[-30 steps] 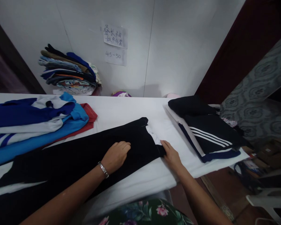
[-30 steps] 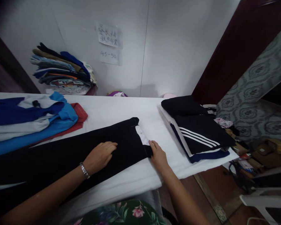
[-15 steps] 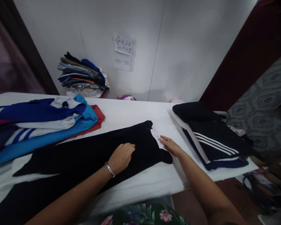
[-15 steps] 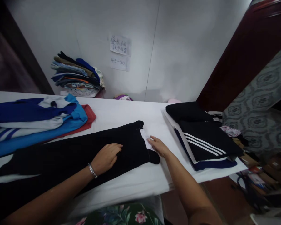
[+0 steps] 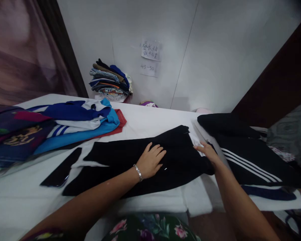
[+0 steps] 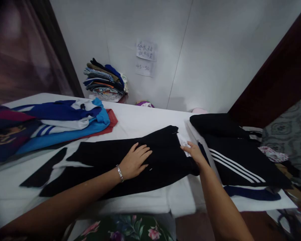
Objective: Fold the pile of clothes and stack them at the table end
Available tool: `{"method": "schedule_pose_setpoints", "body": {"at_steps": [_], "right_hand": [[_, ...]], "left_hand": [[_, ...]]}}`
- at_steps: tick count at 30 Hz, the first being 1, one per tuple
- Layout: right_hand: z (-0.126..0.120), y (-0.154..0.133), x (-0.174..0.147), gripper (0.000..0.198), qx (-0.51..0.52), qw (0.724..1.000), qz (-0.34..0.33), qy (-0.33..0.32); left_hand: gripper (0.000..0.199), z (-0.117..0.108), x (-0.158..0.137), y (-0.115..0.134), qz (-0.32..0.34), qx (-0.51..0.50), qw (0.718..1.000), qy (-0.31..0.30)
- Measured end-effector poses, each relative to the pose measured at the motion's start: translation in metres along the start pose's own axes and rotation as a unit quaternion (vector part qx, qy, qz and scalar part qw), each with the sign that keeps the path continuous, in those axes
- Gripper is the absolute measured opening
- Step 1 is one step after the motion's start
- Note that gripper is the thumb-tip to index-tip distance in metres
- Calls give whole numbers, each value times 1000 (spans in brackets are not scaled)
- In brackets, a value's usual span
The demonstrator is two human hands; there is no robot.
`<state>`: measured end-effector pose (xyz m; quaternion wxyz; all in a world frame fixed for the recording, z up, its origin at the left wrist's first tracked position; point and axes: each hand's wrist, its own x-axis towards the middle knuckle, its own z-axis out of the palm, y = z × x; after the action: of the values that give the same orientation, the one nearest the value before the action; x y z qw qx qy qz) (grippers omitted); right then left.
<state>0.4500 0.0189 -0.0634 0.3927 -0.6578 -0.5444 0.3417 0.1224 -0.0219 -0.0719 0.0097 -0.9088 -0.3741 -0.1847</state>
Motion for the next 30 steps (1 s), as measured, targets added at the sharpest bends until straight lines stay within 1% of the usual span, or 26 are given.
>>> {"method": "schedule_pose_setpoints", "body": {"at_steps": [1,3,5,7,9,10,12,13,14,15,16,18,19,20,22,24,25,26,27,28,30], "right_hand": [[-10,11,1,36,-3,1000,12,-5],[-21,35,-1,36,-13,999,33,-16],[-23,56,-5,37,-38,999,22,-7],[-20,68,-8,40,-69,998,-6,11],[-19,70,-9,45,-114,993,-17,37],[-19,67,-10,48,-140,988,-20,55],[-18,55,-12,51,-176,979,-46,89],[-15,47,-14,51,-179,976,-76,95],[-10,37,-17,49,-175,974,-114,93],[-4,26,-20,47,-167,971,-152,82],[5,15,-24,45,-158,968,-186,64],[26,-3,-32,38,-144,961,-236,11],[37,-10,-35,35,-143,957,-252,-17],[47,-14,-38,33,-146,953,-263,-43],[61,-19,-40,34,-165,945,-274,-73],[66,-18,-39,39,-199,939,-269,-72],[66,-17,-37,43,-219,937,-263,-68],[65,-16,-35,46,-240,935,-253,-65],[63,-16,-33,50,-260,932,-242,-63],[61,-16,-31,53,-281,930,-231,-63],[58,-17,-26,56,-318,922,-210,-66]], "left_hand": [[54,6,5,5,6,-5,1000,-11],[51,20,13,13,25,-10,999,-36],[50,28,16,20,37,-15,998,-47],[45,28,17,22,34,-44,998,-38],[37,19,18,18,17,-100,995,-2],[32,12,19,15,-5,-129,991,29],[29,-2,22,4,-86,-169,977,95],[30,-7,25,-2,-143,-182,966,113],[32,-11,27,-8,-204,-196,953,111],[34,-13,30,-14,-262,-215,937,88],[36,-13,33,-19,-310,-241,918,51],[36,-9,38,-25,-369,-309,876,-21],[34,-6,40,-26,-380,-341,859,-42],[31,-3,42,-26,-383,-367,846,-51],[26,0,46,-22,-377,-396,836,-48],[21,1,49,-16,-368,-404,837,-42],[18,0,51,-13,-366,-417,831,-35],[17,-1,52,-10,-366,-439,820,-27],[16,-3,53,-7,-369,-470,802,-16],[16,-4,54,-5,-373,-509,775,-5],[20,-7,56,-1,-381,-598,706,7]]}}
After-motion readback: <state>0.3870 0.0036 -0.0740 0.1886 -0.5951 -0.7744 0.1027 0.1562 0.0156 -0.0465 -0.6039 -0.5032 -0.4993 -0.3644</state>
